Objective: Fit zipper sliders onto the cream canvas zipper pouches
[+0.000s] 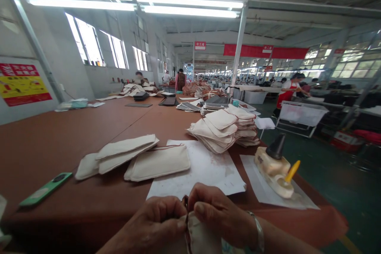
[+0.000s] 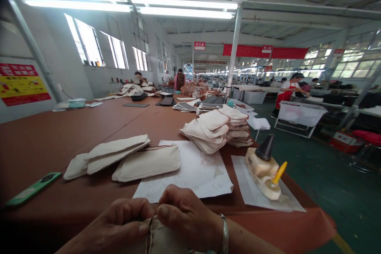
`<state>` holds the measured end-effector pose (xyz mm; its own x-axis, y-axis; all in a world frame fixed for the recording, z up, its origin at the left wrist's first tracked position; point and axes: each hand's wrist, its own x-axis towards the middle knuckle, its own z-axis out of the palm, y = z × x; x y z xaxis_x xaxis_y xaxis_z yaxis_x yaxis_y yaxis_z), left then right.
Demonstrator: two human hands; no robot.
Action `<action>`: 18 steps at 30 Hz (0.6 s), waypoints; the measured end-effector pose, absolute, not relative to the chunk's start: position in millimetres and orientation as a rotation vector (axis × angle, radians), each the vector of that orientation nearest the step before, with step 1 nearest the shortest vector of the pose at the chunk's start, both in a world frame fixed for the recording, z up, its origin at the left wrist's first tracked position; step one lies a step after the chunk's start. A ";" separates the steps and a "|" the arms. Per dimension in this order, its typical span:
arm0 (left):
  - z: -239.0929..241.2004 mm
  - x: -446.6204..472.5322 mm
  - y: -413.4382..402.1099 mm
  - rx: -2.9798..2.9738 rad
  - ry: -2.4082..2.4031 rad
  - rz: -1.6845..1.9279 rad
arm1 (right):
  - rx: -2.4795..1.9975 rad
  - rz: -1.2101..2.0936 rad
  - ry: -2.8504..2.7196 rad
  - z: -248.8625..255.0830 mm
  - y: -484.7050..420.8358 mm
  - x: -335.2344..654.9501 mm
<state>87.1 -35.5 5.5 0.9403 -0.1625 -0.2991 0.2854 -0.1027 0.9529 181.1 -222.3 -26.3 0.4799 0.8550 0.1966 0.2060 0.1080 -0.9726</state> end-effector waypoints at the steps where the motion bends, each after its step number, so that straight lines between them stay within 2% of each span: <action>1: 6.1 87.0 -35.6 1.674 0.108 -0.357 | -1.423 0.644 -0.977 -25.1 -220.3 180.8; 7: 1.6 87.1 -35.0 1.805 0.151 -0.200 | -1.552 0.767 -0.808 -15.9 -207.5 176.4; 18: -18.7 93.4 -27.3 1.837 0.150 -0.346 | -1.661 0.555 -0.794 -28.2 -200.0 172.8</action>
<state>93.4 -27.3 -18.7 0.9475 -0.0740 -0.3109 0.2776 -0.2913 0.9154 172.8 -200.0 -28.2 0.6587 0.7506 0.0521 0.2082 -0.1153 -0.9713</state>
